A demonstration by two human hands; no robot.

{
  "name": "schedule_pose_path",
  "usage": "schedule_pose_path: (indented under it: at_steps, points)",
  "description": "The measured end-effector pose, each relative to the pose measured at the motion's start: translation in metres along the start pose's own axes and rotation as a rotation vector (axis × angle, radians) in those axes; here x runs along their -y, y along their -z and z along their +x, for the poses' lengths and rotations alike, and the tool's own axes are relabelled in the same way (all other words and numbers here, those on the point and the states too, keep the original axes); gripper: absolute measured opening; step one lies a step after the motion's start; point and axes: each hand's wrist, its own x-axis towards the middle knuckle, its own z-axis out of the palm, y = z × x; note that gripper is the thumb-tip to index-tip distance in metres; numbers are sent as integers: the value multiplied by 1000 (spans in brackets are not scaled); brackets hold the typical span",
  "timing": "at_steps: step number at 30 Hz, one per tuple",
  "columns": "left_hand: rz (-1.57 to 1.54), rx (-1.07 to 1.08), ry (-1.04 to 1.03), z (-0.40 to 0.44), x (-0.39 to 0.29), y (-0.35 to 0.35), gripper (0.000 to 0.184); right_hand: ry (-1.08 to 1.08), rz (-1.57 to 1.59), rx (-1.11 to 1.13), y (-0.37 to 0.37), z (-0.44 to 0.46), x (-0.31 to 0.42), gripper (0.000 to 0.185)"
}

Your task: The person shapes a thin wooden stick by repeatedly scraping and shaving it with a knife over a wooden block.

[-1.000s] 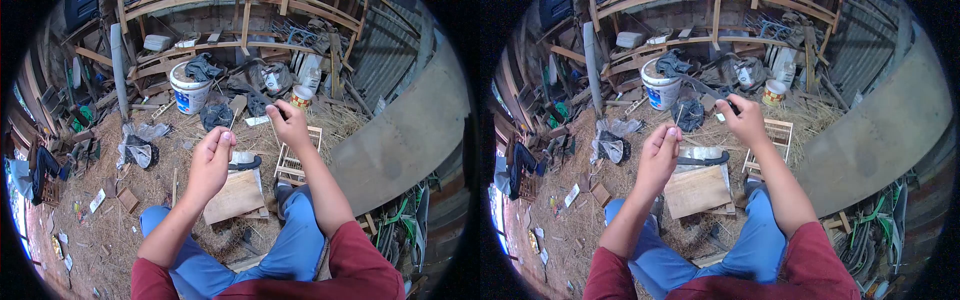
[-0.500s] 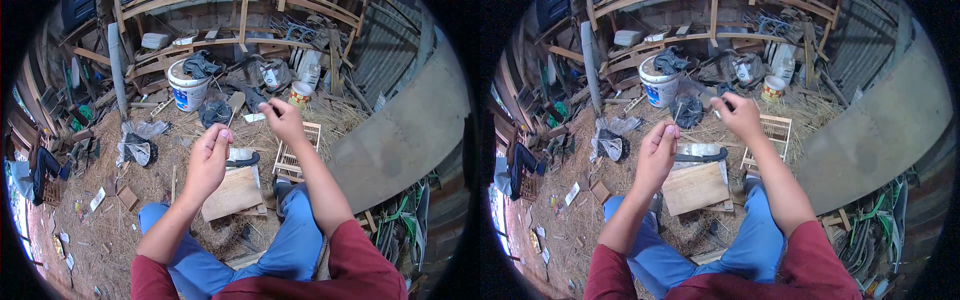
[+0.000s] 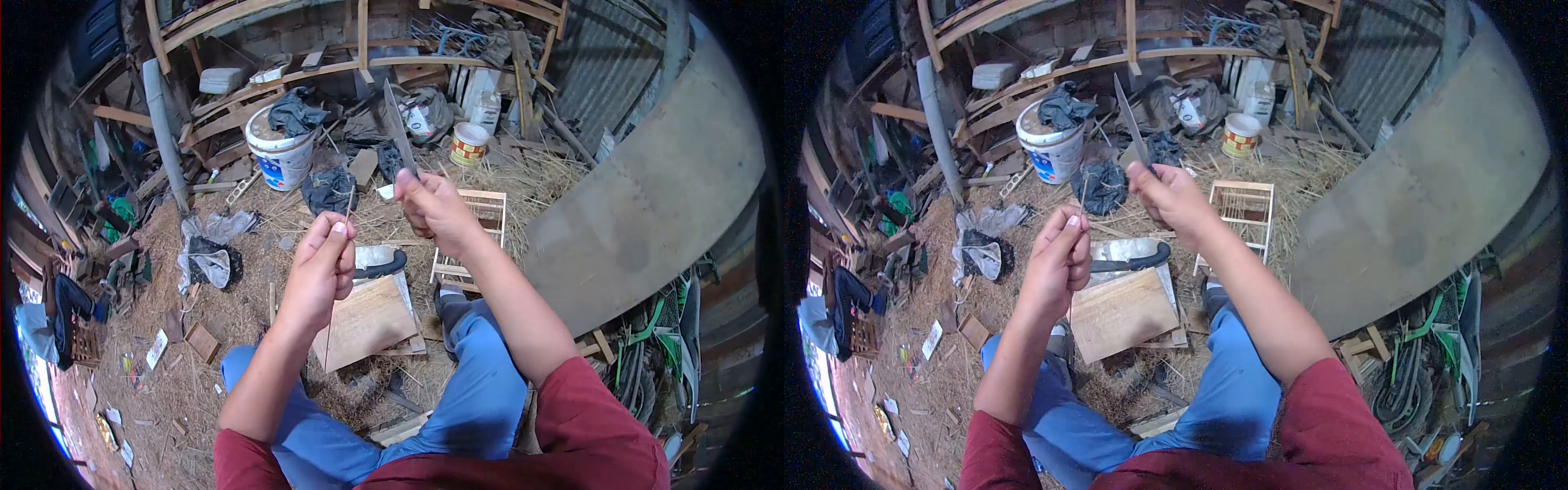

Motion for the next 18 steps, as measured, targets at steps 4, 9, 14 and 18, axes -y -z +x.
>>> schedule_pose_path:
  at_steps: [4,9,14,18]
  points:
    - [2,-25,18,7,4,-5,14,11,-44,-58,-6,1,4,20]
    - [-14,39,81,18,9,-7,17,31,-110,2,-6,5,6,21]
    - [-8,85,120,24,11,-8,18,103,-180,17,-2,6,2,18]
    - [54,102,129,30,16,-9,15,111,-156,-19,9,7,-2,17]
